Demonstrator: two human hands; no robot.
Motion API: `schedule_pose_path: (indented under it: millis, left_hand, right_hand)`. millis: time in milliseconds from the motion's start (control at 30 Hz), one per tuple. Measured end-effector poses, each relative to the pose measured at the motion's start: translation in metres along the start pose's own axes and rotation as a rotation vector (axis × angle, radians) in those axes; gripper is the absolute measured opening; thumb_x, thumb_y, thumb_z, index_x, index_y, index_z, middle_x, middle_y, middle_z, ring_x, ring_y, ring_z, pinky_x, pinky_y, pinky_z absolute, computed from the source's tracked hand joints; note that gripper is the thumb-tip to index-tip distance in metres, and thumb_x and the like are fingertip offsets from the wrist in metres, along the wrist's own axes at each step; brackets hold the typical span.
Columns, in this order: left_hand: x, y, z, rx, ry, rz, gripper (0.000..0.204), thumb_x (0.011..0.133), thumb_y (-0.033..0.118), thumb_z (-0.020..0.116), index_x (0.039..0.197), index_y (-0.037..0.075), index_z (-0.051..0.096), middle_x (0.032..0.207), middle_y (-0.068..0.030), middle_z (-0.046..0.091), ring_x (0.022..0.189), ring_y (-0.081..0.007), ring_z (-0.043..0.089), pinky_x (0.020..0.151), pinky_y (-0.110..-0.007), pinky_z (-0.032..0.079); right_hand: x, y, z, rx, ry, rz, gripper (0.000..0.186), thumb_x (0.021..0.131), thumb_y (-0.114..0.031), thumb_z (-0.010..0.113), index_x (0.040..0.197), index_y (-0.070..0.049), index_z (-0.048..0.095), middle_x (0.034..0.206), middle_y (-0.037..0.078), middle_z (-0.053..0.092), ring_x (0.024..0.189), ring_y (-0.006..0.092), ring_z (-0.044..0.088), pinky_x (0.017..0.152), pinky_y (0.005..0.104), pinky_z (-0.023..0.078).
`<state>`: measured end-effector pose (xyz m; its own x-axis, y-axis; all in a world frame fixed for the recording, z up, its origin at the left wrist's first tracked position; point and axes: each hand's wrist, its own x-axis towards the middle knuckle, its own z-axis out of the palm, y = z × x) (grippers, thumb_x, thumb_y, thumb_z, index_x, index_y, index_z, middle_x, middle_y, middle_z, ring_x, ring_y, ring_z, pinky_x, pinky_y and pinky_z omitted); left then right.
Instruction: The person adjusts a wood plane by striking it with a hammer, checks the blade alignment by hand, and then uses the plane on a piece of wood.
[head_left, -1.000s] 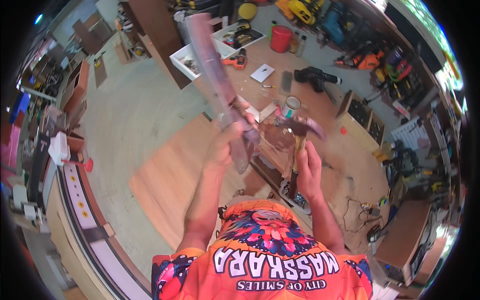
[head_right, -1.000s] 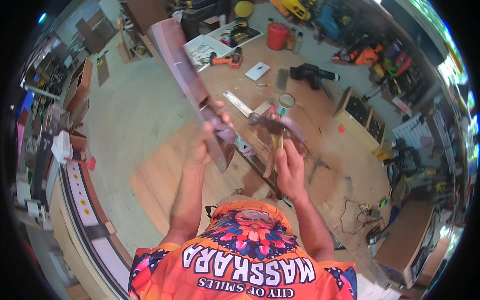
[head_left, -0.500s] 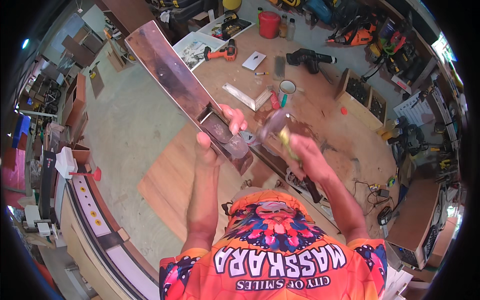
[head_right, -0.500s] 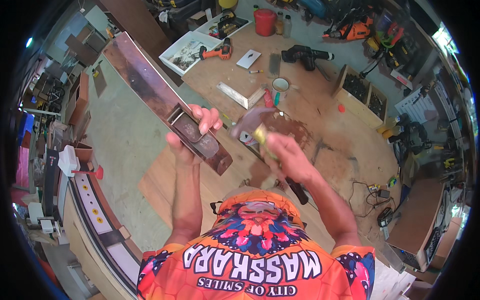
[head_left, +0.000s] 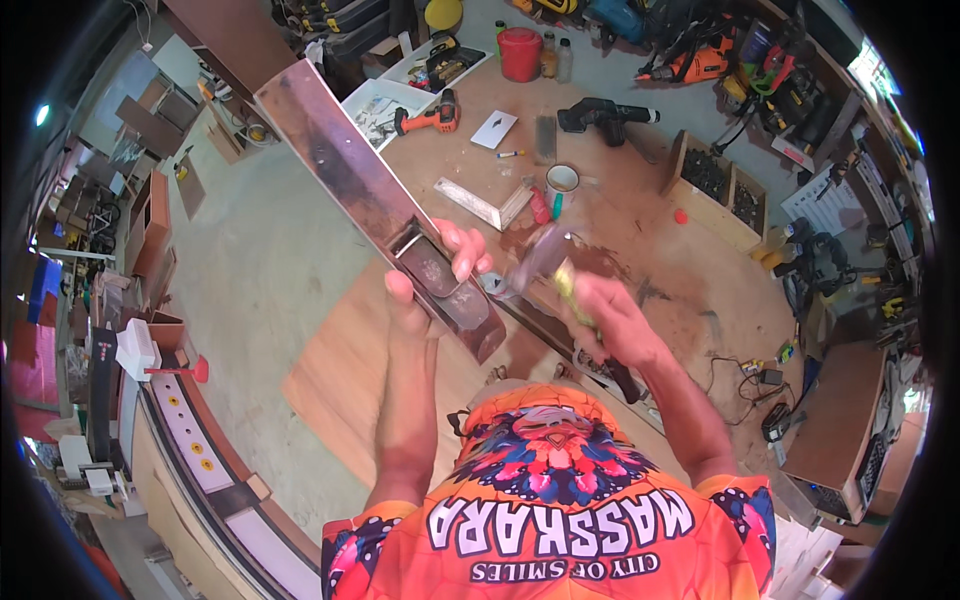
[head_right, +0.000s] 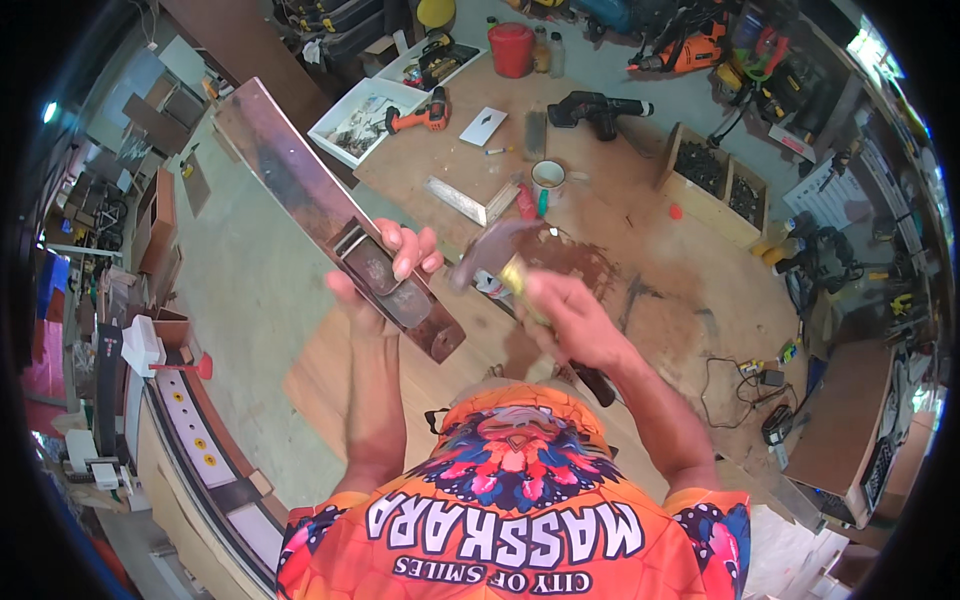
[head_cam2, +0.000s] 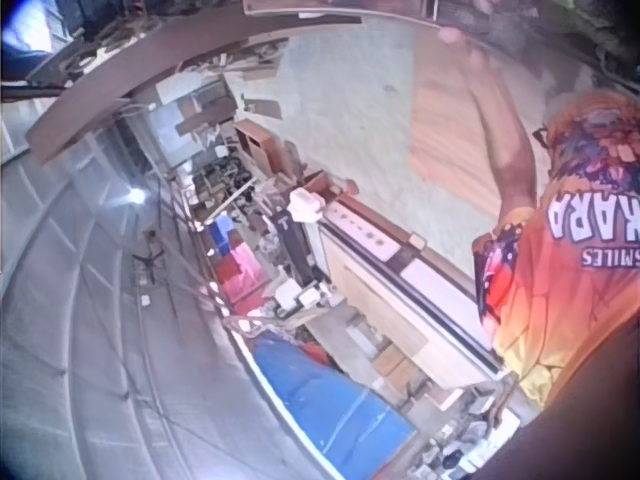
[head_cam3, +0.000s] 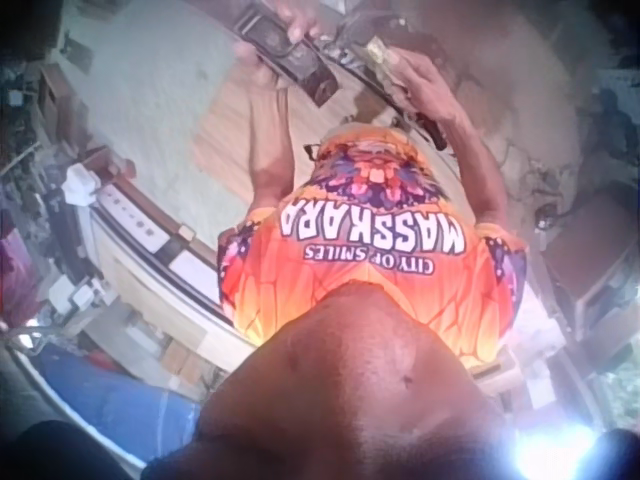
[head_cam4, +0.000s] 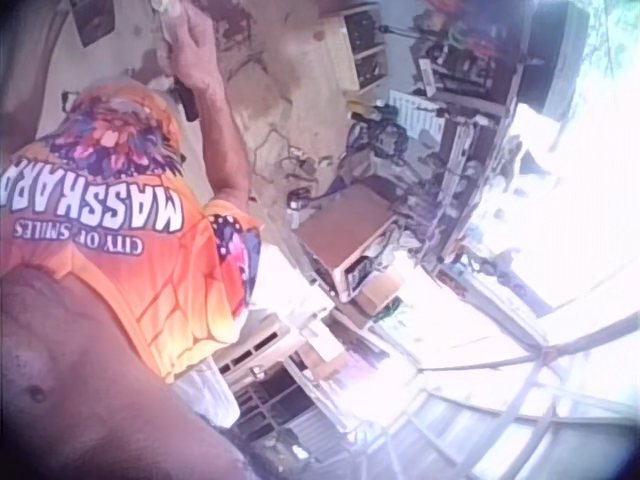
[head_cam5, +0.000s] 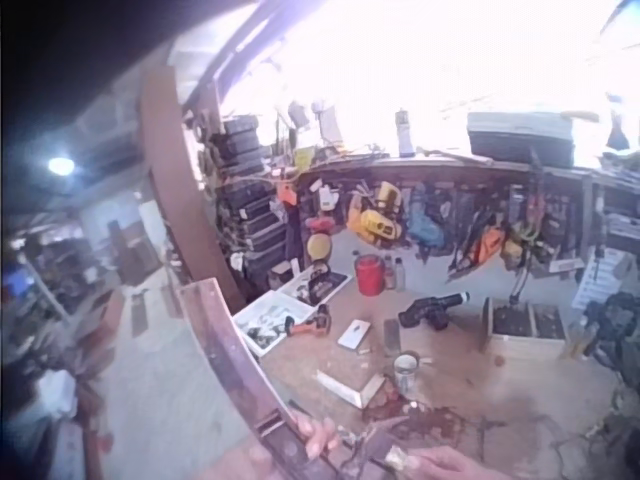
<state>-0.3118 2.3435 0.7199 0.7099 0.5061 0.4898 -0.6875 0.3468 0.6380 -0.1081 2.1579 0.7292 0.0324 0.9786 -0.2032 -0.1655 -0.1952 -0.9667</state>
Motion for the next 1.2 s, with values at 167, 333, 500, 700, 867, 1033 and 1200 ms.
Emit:
schedule_pose_path:
  millis: [167,333,500,700,867,1033,1200]
  left_hand:
    - [0.003,-0.005,-0.001,-0.019,-0.021,-0.03,0.079,0.083,0.079,0.074,0.121,0.01,0.061,0.092,0.0032,0.058,0.091,-0.0129,0.045,0.088,-0.032,0.042]
    - [0.001,-0.007,-0.003,-0.009,0.037,0.004,0.074,0.091,0.07,0.072,0.128,0.007,0.06,0.099,0.0,0.06,0.099,-0.015,0.051,0.1,-0.041,0.051]
    - [0.013,-0.004,0.02,0.214,0.411,-0.039,0.051,0.1,0.043,0.075,0.128,0.004,0.058,0.107,-0.0072,0.065,0.097,-0.0151,0.066,0.098,-0.042,0.061]
    - [0.023,-0.014,0.022,0.411,0.564,-0.019,0.039,0.102,0.038,0.074,0.118,0.002,0.065,0.098,-0.0054,0.069,0.088,-0.0123,0.066,0.077,-0.03,0.055]
    - [0.026,-0.012,0.028,0.545,0.616,0.014,0.027,0.101,0.03,0.077,0.109,0.005,0.07,0.094,-0.0016,0.069,0.085,-0.0077,0.062,0.073,-0.025,0.048]
    - [0.034,-0.018,0.035,0.726,0.655,-0.047,0.035,0.096,0.035,0.081,0.111,0.004,0.07,0.091,0.0,0.069,0.08,-0.0059,0.061,0.071,-0.026,0.049]
    - [0.04,-0.025,0.035,0.789,0.672,-0.109,0.054,0.085,0.044,0.09,0.108,-0.002,0.072,0.085,-0.0064,0.075,0.076,-0.0127,0.072,0.072,-0.03,0.057]
  right_hand:
    - [-0.002,0.002,0.009,-0.06,-0.024,-0.031,0.045,0.114,-0.048,0.044,0.098,-0.009,0.057,0.065,-0.005,0.046,0.049,0.005,0.039,0.045,0.0251,0.035]
    - [-0.01,-0.009,0.004,-0.012,0.232,-0.104,0.037,0.114,-0.04,0.049,0.104,-0.007,0.063,0.067,-0.002,0.047,0.054,0.0077,0.045,0.048,0.0282,0.039]
    - [-0.016,0.003,0.02,-0.597,0.335,-0.666,0.039,0.095,-0.013,0.073,0.133,-0.005,0.068,0.073,0.008,0.049,0.063,0.0181,0.056,0.057,0.0355,0.047]
    - [-0.011,0.021,0.03,-0.874,0.445,-0.731,0.06,0.08,-0.002,0.077,0.138,-0.009,0.069,0.077,0.009,0.052,0.061,0.0235,0.054,0.055,0.0388,0.045]
    - [-0.014,0.022,0.033,-0.843,0.465,-0.738,0.06,0.079,0.002,0.074,0.138,-0.008,0.069,0.076,0.008,0.051,0.06,0.0235,0.053,0.055,0.0386,0.045]
    - [-0.008,0.042,0.025,-0.856,0.486,-0.679,0.06,0.078,0.006,0.069,0.137,-0.006,0.07,0.076,0.009,0.054,0.061,0.0233,0.054,0.058,0.0352,0.046]
    - [-0.014,0.051,0.025,-0.775,0.582,-0.701,0.051,0.085,0.005,0.066,0.135,-0.003,0.07,0.083,0.013,0.064,0.069,0.0237,0.06,0.067,0.0324,0.049]
